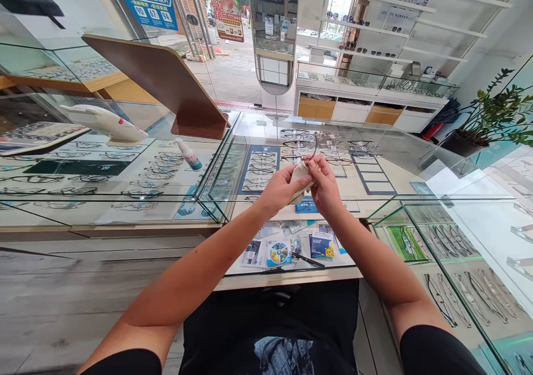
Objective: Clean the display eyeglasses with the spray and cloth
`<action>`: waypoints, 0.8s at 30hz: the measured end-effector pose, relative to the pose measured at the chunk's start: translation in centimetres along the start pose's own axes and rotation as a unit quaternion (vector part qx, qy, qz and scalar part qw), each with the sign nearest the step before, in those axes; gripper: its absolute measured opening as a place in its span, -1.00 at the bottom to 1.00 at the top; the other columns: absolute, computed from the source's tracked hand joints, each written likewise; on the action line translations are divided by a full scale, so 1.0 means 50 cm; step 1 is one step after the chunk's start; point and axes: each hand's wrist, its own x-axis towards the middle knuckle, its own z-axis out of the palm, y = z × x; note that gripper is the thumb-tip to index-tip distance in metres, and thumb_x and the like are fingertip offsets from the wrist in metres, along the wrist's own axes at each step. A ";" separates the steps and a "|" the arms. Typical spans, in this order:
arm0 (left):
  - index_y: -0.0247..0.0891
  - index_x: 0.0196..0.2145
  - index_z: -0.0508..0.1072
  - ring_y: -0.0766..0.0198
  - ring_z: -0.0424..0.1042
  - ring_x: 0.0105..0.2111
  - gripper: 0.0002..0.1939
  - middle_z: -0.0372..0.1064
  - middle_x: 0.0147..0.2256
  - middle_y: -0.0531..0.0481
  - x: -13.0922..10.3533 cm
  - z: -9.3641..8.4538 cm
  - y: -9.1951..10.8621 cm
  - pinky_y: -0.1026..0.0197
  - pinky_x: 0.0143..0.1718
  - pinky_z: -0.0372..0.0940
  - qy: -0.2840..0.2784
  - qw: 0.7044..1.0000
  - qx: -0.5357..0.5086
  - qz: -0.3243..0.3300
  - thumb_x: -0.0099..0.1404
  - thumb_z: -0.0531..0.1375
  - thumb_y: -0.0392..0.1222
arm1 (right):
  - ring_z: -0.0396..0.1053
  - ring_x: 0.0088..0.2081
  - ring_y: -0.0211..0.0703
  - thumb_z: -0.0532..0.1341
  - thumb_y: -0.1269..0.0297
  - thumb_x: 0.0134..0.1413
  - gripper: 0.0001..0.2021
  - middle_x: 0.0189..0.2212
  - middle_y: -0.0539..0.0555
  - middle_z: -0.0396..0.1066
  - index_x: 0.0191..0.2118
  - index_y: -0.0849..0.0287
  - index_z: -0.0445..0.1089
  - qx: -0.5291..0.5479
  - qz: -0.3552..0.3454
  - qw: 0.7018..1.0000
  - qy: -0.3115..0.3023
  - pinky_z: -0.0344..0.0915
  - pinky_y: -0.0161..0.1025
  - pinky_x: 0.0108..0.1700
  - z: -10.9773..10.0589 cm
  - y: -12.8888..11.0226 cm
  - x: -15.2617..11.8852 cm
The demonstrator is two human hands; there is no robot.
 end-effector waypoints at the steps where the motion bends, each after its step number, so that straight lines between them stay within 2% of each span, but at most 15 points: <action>1: -0.27 -0.13 0.59 0.33 0.47 -0.34 -0.36 0.53 -0.31 0.03 0.000 0.001 -0.001 0.29 -0.30 0.35 0.003 1.000 -0.010 -0.001 0.06 0.64 0.22 | 0.32 -0.23 -0.22 0.58 -0.12 0.00 -0.57 -0.13 -0.03 0.46 -0.28 0.02 0.45 -0.007 -0.004 1.000 -0.002 0.33 -0.29 -0.17 -0.001 0.004 0.000; 5: -0.27 -0.09 0.56 0.31 0.50 -0.32 -0.32 0.55 -0.27 0.01 0.000 0.006 -0.009 0.28 -0.24 0.42 0.012 0.999 -0.035 -0.001 0.01 0.67 0.17 | 0.32 -0.24 -0.20 0.50 -0.18 0.12 -0.58 -0.18 -0.03 0.45 -0.23 0.01 0.43 -0.052 -0.030 0.998 0.010 0.34 -0.25 -0.15 -0.004 0.017 0.000; 12: -0.28 -0.09 0.54 0.31 0.48 -0.36 -0.31 0.53 -0.29 0.01 -0.002 0.010 -0.017 0.27 -0.31 0.39 0.017 1.000 -0.023 -0.004 0.03 0.66 0.20 | 0.36 -0.16 -0.15 0.37 -0.20 0.27 -0.61 -0.20 -0.02 0.44 -0.20 0.02 0.38 -0.141 -0.090 0.983 0.074 0.35 -0.19 0.01 0.006 0.026 -0.008; 17: -0.29 -0.08 0.58 0.28 0.47 -0.32 -0.34 0.56 -0.29 -0.01 -0.004 0.012 -0.013 0.26 -0.26 0.38 0.016 1.000 0.011 0.008 0.04 0.65 0.17 | 0.34 -0.26 -0.16 0.30 -0.34 0.29 -0.54 -0.30 -0.06 0.41 -0.22 -0.02 0.40 -0.121 -0.064 0.987 0.087 0.33 -0.21 -0.12 0.005 0.030 -0.010; 20: -0.29 -0.04 0.62 0.22 0.50 -0.26 -0.34 0.59 -0.22 -0.06 -0.006 0.012 -0.010 0.24 -0.22 0.37 0.011 0.999 0.035 0.025 0.07 0.64 0.17 | 0.42 -0.23 -0.12 0.28 -0.42 0.25 -0.49 -0.30 -0.04 0.47 -0.22 -0.03 0.47 -0.091 -0.056 0.991 0.083 0.36 -0.20 -0.12 0.002 0.039 -0.008; 24: -0.28 0.00 0.63 0.19 0.51 -0.22 -0.32 0.61 -0.17 -0.09 -0.008 0.011 -0.007 0.22 -0.19 0.37 0.008 0.998 0.053 0.036 0.08 0.63 0.18 | 0.51 -0.16 -0.07 0.28 -0.53 0.15 -0.38 -0.28 -0.01 0.55 -0.17 -0.01 0.51 -0.035 0.007 0.995 0.094 0.41 -0.17 -0.09 0.005 0.047 -0.002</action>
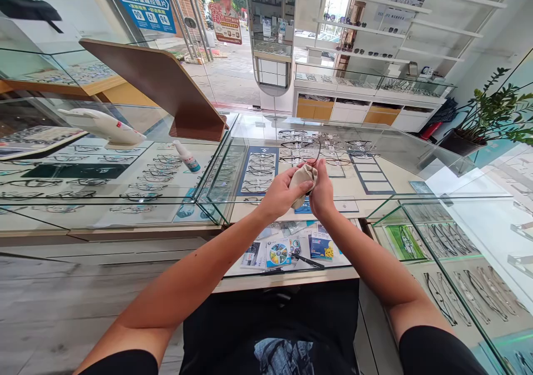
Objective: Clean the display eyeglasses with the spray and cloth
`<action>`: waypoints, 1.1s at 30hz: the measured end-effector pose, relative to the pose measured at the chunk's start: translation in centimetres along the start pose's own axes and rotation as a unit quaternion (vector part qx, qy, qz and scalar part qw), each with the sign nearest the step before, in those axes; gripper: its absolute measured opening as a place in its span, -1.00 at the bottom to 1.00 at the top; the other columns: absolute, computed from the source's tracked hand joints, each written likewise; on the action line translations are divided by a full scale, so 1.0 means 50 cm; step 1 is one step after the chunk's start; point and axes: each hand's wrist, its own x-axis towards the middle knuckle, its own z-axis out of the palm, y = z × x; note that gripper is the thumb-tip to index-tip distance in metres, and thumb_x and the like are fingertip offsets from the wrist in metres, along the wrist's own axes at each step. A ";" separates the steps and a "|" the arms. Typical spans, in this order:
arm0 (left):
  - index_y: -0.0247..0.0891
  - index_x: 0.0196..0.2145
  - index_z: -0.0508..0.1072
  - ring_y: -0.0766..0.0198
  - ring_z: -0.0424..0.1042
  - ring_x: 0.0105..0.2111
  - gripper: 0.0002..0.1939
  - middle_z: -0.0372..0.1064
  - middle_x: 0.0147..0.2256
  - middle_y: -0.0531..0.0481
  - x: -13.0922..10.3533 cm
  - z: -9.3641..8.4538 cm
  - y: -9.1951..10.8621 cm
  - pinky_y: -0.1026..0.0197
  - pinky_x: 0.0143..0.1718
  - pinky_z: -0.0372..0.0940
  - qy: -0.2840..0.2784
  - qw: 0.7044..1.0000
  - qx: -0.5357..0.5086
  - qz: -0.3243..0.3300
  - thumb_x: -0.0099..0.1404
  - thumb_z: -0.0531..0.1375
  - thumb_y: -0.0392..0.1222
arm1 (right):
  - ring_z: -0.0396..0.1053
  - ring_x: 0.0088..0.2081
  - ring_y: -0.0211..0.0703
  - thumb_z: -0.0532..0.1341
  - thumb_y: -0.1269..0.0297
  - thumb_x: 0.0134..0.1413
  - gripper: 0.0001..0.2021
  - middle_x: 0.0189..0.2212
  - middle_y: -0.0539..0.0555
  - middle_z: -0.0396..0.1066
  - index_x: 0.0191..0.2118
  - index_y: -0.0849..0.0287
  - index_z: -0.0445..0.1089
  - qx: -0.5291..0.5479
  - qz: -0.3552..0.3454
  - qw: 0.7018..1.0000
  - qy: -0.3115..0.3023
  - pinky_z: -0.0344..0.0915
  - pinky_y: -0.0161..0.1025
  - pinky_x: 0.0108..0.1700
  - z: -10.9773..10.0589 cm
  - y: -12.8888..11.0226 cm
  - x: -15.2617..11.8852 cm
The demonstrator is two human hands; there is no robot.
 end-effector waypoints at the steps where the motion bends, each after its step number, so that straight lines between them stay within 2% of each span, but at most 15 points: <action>1: -0.27 0.01 0.63 0.19 0.51 -0.21 -0.32 0.62 -0.17 -0.09 0.000 0.000 0.000 0.22 -0.18 0.38 0.003 1.000 0.002 0.003 0.08 0.63 0.19 | 0.51 -0.17 -0.07 0.30 -0.54 0.11 -0.36 -0.29 -0.01 0.55 -0.18 0.00 0.50 0.007 0.017 1.000 0.000 0.41 -0.17 -0.09 0.002 -0.001 0.002; 4: -0.26 0.02 0.62 0.21 0.52 -0.21 -0.32 0.62 -0.18 -0.08 0.001 -0.002 0.000 0.22 -0.16 0.39 0.025 1.000 -0.006 0.012 0.12 0.61 0.22 | 0.47 -0.23 -0.11 0.35 -0.54 0.03 -0.36 -0.35 -0.03 0.49 -0.26 0.01 0.48 0.016 0.042 0.999 -0.014 0.40 -0.19 -0.12 0.004 -0.011 0.007; 6: -0.27 0.00 0.60 0.24 0.52 -0.24 -0.32 0.62 -0.19 -0.07 0.002 -0.004 0.000 0.22 -0.16 0.39 0.037 0.999 -0.023 0.013 0.14 0.60 0.26 | 0.43 -0.26 -0.12 0.36 -0.50 0.04 -0.40 -0.38 -0.03 0.47 -0.32 0.01 0.49 0.013 0.032 0.999 -0.015 0.39 -0.19 -0.12 0.000 -0.023 0.012; 10: -0.28 -0.02 0.58 0.26 0.55 -0.26 -0.29 0.63 -0.22 -0.05 0.006 -0.008 0.007 0.20 -0.13 0.43 0.050 0.996 -0.072 0.007 0.11 0.61 0.29 | 0.44 -0.14 -0.12 0.44 -0.20 0.08 -0.63 -0.24 0.01 0.56 -0.33 0.02 0.61 -0.008 -0.038 0.999 -0.026 0.36 -0.20 -0.06 -0.015 -0.045 0.020; 13: -0.27 -0.07 0.60 0.25 0.57 -0.28 -0.30 0.64 -0.26 -0.02 0.007 -0.010 0.010 0.19 -0.13 0.45 0.055 0.995 -0.087 -0.007 0.04 0.64 0.26 | 0.46 -0.08 -0.09 0.48 -0.05 0.07 -0.75 -0.15 0.01 0.62 -0.27 -0.01 0.67 -0.021 -0.050 0.997 -0.051 0.37 -0.19 -0.03 -0.023 -0.051 0.021; 18: -0.27 -0.24 0.64 0.30 0.50 -0.40 -0.36 0.60 -0.37 0.00 0.008 -0.014 0.006 0.23 -0.31 0.39 0.045 0.995 -0.080 -0.049 -0.06 0.67 0.26 | 0.41 -0.26 -0.15 0.56 0.00 -0.03 -0.74 -0.19 0.00 0.61 -0.27 0.00 0.69 -0.024 -0.017 0.998 -0.060 0.31 -0.22 -0.30 -0.023 -0.051 0.019; 24: -0.25 -0.16 0.63 0.30 0.48 -0.40 -0.37 0.57 -0.36 0.01 0.010 -0.015 0.004 0.24 -0.33 0.36 0.036 0.997 -0.060 -0.037 0.02 0.65 0.24 | 0.31 -0.41 -0.24 0.59 -0.05 -0.13 -0.69 -0.32 -0.03 0.58 -0.36 0.05 0.67 -0.010 0.044 0.997 -0.069 0.20 -0.25 -0.45 -0.021 -0.051 0.018; 30: -0.24 -0.18 0.59 0.31 0.38 -0.41 -0.38 0.50 -0.37 0.03 0.008 -0.023 0.016 0.24 -0.38 0.29 -0.010 1.000 -0.021 -0.019 0.05 0.63 0.27 | 0.49 -0.22 -0.12 0.60 -0.02 -0.15 -0.68 -0.25 0.03 0.68 -0.31 0.06 0.72 0.011 0.064 0.994 -0.085 0.43 -0.19 -0.19 -0.020 -0.046 0.024; 33: -0.25 -0.21 0.58 0.32 0.33 -0.45 -0.39 0.47 -0.39 0.02 0.007 -0.031 0.021 0.24 -0.44 0.22 -0.029 0.999 -0.002 -0.038 0.01 0.65 0.22 | 0.50 -0.21 -0.10 0.59 0.01 -0.13 -0.71 -0.26 0.02 0.69 -0.32 0.06 0.71 0.027 0.085 0.993 -0.072 0.45 -0.17 -0.18 -0.024 -0.045 0.031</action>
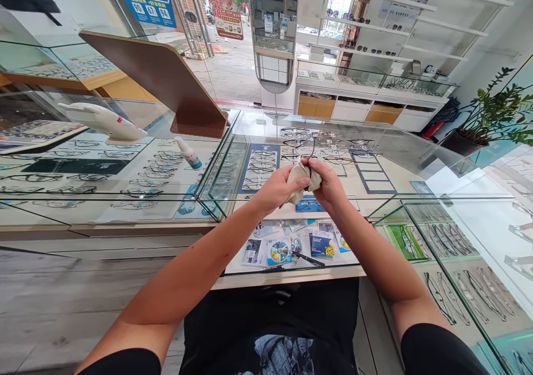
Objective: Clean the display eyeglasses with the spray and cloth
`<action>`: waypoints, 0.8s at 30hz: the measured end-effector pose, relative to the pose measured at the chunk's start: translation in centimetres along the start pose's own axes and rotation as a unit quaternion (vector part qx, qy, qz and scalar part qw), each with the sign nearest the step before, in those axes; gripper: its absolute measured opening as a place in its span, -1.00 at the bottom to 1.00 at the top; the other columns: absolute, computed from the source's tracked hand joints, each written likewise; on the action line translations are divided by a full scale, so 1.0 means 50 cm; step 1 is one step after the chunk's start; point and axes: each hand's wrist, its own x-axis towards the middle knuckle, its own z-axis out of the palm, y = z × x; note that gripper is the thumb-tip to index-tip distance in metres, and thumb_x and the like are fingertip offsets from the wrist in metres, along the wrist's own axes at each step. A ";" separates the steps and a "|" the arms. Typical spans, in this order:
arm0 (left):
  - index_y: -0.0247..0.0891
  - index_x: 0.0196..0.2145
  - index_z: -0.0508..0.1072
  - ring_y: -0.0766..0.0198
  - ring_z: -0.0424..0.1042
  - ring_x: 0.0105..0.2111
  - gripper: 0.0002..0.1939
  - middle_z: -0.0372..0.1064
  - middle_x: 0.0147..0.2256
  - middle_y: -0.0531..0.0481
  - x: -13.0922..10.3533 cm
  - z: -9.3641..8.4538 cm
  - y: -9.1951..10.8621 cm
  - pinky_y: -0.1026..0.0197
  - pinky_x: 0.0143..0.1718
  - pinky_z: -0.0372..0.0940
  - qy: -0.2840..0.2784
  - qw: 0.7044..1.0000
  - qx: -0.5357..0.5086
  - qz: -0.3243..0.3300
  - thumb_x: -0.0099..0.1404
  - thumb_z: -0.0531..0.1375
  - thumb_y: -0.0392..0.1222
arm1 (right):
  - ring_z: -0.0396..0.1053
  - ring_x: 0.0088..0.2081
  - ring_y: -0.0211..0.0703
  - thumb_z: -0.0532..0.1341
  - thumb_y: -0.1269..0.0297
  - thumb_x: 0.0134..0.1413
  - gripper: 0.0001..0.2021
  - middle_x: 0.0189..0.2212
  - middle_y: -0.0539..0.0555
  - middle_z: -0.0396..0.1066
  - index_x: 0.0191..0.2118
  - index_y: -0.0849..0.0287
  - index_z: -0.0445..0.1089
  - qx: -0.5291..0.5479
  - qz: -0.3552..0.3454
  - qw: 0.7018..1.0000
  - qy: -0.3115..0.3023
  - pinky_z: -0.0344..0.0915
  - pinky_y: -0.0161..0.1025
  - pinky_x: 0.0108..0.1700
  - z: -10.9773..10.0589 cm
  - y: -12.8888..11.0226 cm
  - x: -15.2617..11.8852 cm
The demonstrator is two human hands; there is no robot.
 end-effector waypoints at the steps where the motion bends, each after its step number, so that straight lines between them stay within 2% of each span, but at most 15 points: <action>1: -0.25 -0.21 0.58 0.32 0.33 -0.45 -0.38 0.46 -0.39 0.01 0.000 -0.002 0.000 0.25 -0.45 0.21 -0.002 1.000 0.005 -0.004 0.01 0.65 0.22 | 0.51 -0.21 -0.09 0.59 0.02 -0.13 -0.72 -0.26 0.02 0.69 -0.32 0.05 0.69 0.006 0.004 1.000 0.004 0.45 -0.17 -0.19 -0.002 0.000 0.002; 8: -0.24 -0.19 0.59 0.29 0.41 -0.39 -0.31 0.52 -0.31 -0.05 0.006 0.001 -0.015 0.26 -0.40 0.32 0.002 1.000 -0.029 -0.001 0.14 0.51 0.48 | 0.50 -0.29 -0.11 0.58 0.02 -0.11 -0.70 -0.30 0.01 0.66 -0.29 0.07 0.67 0.018 0.016 1.000 -0.002 0.43 -0.17 -0.27 -0.013 -0.001 0.011; 15: -0.24 -0.20 0.59 0.31 0.37 -0.44 -0.38 0.51 -0.36 0.00 0.001 0.004 -0.010 0.24 -0.41 0.26 -0.010 1.000 -0.013 -0.011 0.03 0.64 0.24 | 0.50 -0.25 -0.13 0.59 0.02 -0.11 -0.72 -0.25 0.02 0.67 -0.32 0.06 0.67 0.016 0.001 1.000 -0.004 0.48 -0.19 -0.17 -0.008 0.001 0.010; 24: -0.25 -0.17 0.58 0.30 0.41 -0.37 -0.37 0.52 -0.34 0.04 0.008 0.038 -0.035 0.22 -0.29 0.30 0.063 0.995 -0.074 0.027 -0.01 0.66 0.18 | 0.49 -0.24 -0.14 0.59 -0.04 -0.09 -0.67 -0.23 -0.01 0.64 -0.31 0.04 0.63 0.032 0.004 0.999 -0.018 0.47 -0.19 -0.14 0.008 0.012 -0.003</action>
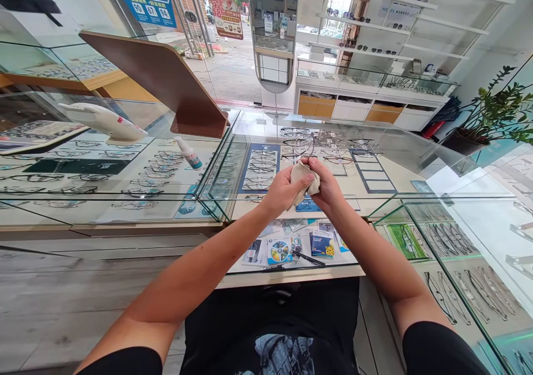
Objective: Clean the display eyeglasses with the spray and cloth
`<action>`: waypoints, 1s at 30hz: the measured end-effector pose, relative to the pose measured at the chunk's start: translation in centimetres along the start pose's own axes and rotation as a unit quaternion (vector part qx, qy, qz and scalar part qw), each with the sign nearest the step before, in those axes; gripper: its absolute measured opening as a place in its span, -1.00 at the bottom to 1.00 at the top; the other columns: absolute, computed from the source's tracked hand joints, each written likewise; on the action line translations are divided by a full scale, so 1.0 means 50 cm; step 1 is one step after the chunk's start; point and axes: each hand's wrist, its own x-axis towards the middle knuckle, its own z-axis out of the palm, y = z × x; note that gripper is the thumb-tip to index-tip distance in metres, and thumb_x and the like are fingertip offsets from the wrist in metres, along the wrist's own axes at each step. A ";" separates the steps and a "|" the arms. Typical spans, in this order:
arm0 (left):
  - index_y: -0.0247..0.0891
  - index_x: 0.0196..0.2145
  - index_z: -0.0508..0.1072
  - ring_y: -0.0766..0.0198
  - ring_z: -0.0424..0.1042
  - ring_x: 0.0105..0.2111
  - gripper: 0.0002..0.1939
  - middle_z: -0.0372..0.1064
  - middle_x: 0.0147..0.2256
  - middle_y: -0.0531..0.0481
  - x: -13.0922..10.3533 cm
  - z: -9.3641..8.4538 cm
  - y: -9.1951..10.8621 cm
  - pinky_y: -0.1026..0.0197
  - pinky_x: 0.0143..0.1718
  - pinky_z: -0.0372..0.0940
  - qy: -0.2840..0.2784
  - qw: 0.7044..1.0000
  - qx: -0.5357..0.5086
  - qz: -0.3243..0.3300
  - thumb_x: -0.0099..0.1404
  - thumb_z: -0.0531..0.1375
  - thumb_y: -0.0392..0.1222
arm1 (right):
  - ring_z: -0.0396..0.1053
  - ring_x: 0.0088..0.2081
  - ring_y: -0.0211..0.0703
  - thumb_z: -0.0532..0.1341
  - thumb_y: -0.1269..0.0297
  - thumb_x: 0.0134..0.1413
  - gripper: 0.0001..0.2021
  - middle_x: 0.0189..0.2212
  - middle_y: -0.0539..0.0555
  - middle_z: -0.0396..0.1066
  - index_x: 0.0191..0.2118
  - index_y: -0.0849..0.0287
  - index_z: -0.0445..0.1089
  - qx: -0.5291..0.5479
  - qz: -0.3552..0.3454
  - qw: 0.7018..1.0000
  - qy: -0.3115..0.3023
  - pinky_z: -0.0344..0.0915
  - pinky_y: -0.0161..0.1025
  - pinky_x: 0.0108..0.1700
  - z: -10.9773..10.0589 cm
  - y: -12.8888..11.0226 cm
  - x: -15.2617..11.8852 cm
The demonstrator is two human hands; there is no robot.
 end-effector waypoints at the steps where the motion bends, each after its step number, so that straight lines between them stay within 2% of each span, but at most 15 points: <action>1: -0.25 -0.18 0.58 0.30 0.42 -0.36 -0.38 0.52 -0.34 0.04 0.001 0.002 -0.003 0.22 -0.28 0.31 0.009 1.000 -0.006 0.010 0.00 0.66 0.18 | 0.50 -0.23 -0.15 0.61 -0.05 -0.11 -0.66 -0.21 -0.01 0.65 -0.32 0.04 0.62 0.007 -0.001 1.000 -0.002 0.48 -0.20 -0.13 0.002 0.002 -0.002; 6: -0.26 -0.21 0.61 0.33 0.44 -0.36 -0.40 0.53 -0.36 0.05 0.003 0.008 -0.010 0.26 -0.27 0.34 0.050 0.997 -0.043 0.034 0.03 0.65 0.22 | 0.57 -0.18 -0.11 0.60 -0.06 -0.09 -0.67 -0.20 -0.01 0.68 -0.33 0.00 0.59 0.014 -0.012 1.000 -0.014 0.51 -0.18 -0.09 0.011 0.013 -0.010; 11: -0.25 -0.25 0.64 0.29 0.49 -0.32 -0.37 0.53 -0.39 0.03 0.004 0.009 -0.007 0.27 -0.22 0.38 0.072 0.994 -0.052 0.063 0.08 0.58 0.38 | 0.63 -0.12 -0.02 0.60 -0.03 -0.10 -0.69 -0.25 -0.01 0.69 -0.36 -0.01 0.58 0.026 -0.007 0.999 -0.030 0.53 -0.16 -0.10 0.017 0.012 -0.017; 17: -0.25 -0.31 0.60 0.29 0.39 -0.44 -0.35 0.48 -0.44 0.01 0.009 -0.023 -0.001 0.23 -0.37 0.30 -0.006 0.999 0.011 0.030 0.20 0.46 0.48 | 0.60 -0.18 -0.08 0.59 -0.03 -0.09 -0.69 -0.23 0.02 0.70 -0.34 0.05 0.66 0.005 -0.005 1.000 -0.017 0.53 -0.21 -0.11 0.001 -0.003 -0.008; 23: -0.28 -0.16 0.61 0.24 0.45 -0.33 -0.41 0.55 -0.28 -0.07 0.012 -0.058 0.023 0.22 -0.26 0.36 -0.139 0.989 0.058 -0.001 0.24 0.51 0.34 | 0.57 -0.15 -0.09 0.58 0.04 -0.06 -0.75 -0.19 0.03 0.70 -0.37 0.07 0.66 0.007 0.005 1.000 -0.017 0.52 -0.20 -0.04 -0.017 -0.010 0.009; 26: -0.29 -0.10 0.60 0.27 0.41 -0.35 -0.42 0.54 -0.27 -0.05 0.010 -0.059 0.027 0.25 -0.31 0.30 -0.140 0.987 0.083 -0.001 0.18 0.58 0.22 | 0.58 -0.11 -0.06 0.55 0.05 0.02 -0.77 -0.19 0.03 0.70 -0.37 0.06 0.63 0.011 0.007 1.000 -0.016 0.52 -0.17 0.01 -0.020 -0.006 0.013; 30: -0.30 -0.10 0.59 0.28 0.40 -0.35 -0.41 0.53 -0.30 -0.01 0.006 -0.044 0.020 0.26 -0.31 0.28 -0.089 0.992 0.087 0.021 0.08 0.64 0.10 | 0.58 -0.10 -0.07 0.56 0.03 0.03 -0.75 -0.18 0.02 0.70 -0.34 0.05 0.62 0.026 0.010 0.999 -0.016 0.52 -0.16 0.04 -0.017 0.004 0.012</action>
